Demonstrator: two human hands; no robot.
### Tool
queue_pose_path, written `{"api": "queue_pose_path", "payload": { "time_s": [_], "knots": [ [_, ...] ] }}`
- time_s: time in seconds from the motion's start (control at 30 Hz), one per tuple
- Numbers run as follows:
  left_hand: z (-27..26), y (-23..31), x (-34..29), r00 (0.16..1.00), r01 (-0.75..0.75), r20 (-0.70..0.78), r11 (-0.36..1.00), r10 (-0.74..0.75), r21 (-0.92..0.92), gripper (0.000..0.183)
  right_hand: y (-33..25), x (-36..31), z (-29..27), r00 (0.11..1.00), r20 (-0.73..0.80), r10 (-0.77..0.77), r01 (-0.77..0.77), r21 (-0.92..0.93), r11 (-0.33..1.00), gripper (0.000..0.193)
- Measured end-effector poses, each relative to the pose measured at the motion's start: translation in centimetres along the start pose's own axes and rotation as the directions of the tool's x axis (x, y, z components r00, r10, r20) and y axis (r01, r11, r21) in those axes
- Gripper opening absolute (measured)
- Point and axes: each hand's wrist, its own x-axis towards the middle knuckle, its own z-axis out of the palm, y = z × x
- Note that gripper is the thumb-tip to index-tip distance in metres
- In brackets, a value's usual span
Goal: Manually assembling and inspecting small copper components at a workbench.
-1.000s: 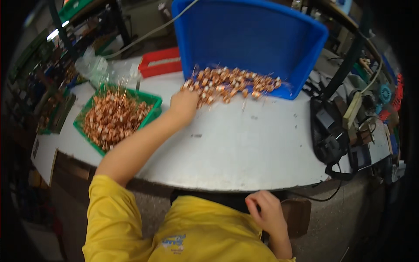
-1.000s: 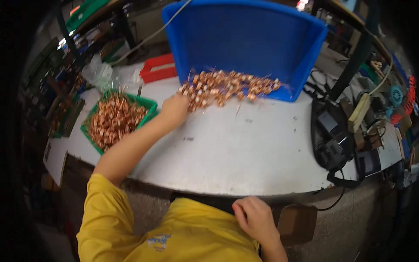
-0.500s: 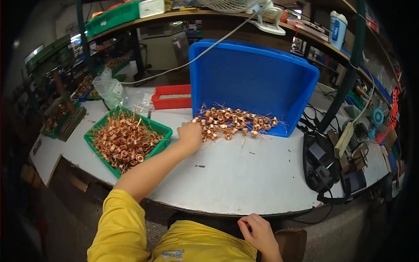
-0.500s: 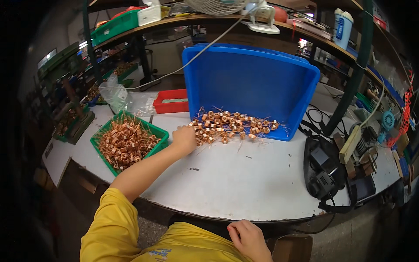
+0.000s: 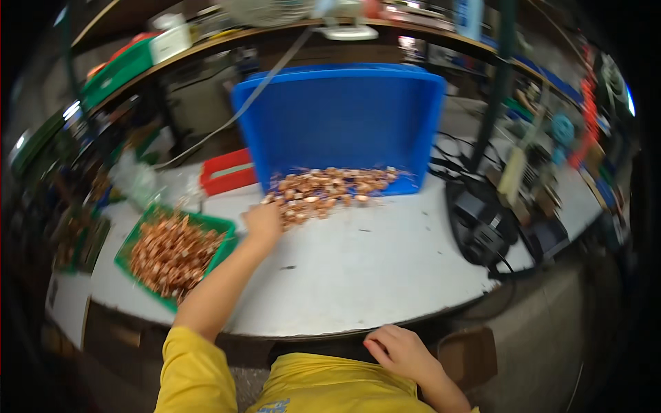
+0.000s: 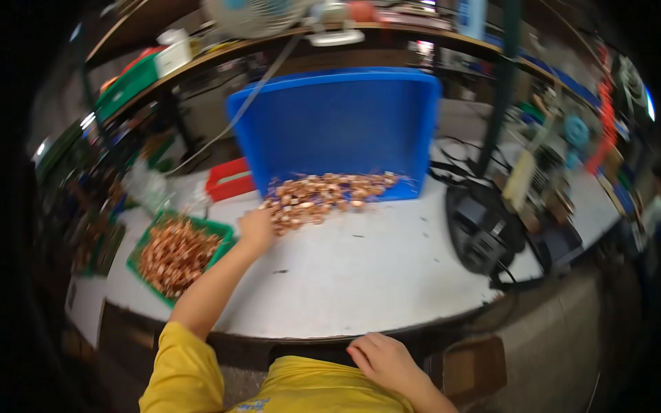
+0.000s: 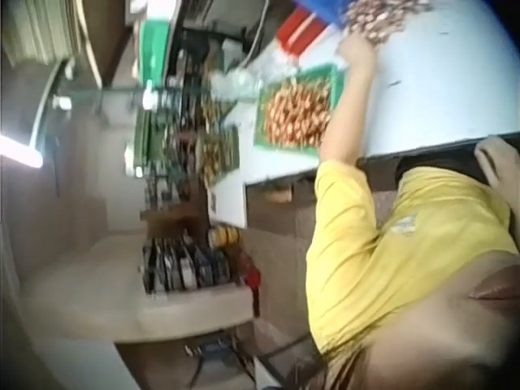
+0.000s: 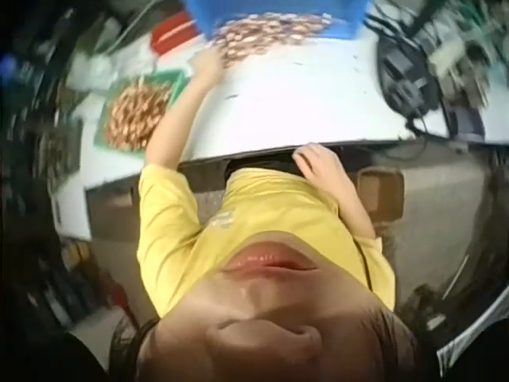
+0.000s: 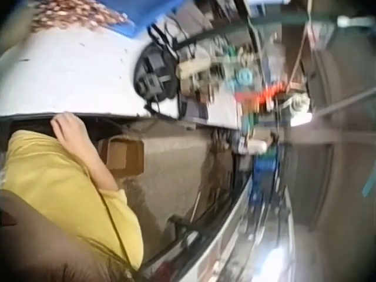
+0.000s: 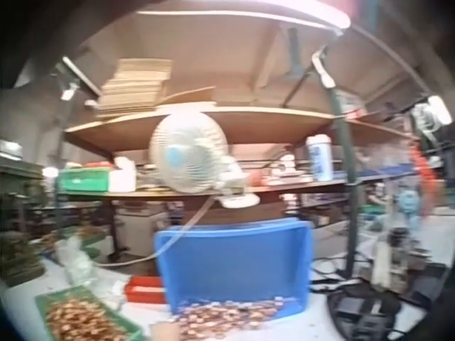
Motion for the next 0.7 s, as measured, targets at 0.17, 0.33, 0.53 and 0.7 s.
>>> {"api": "queue_pose_path", "payload": {
  "time_s": [0.17,0.33,0.53,0.7],
  "knots": [
    [2.2,-0.1,-0.9,0.955,-0.108,-0.254,0.976,0.155,0.189,0.014,0.6,-0.4,0.0,0.997,-0.052,-0.064,0.066,0.029,0.997,0.006],
    [1.9,-0.6,-0.7,0.996,-0.059,-0.068,0.994,0.065,0.097,0.020,1.0,-1.0,0.0,0.994,-0.062,-0.087,0.089,0.026,0.996,0.007],
    [1.0,-0.3,-1.2,0.999,-0.038,-0.018,0.993,0.040,0.112,0.031,1.1,-1.2,-0.3,0.995,-0.039,-0.088,0.089,0.019,0.996,0.010],
    [0.0,-0.3,-2.6,0.999,-0.034,-0.008,0.989,0.035,0.142,0.034,1.9,-1.9,0.0,0.998,-0.005,-0.061,0.061,-0.019,0.998,0.010]
  ]
}}
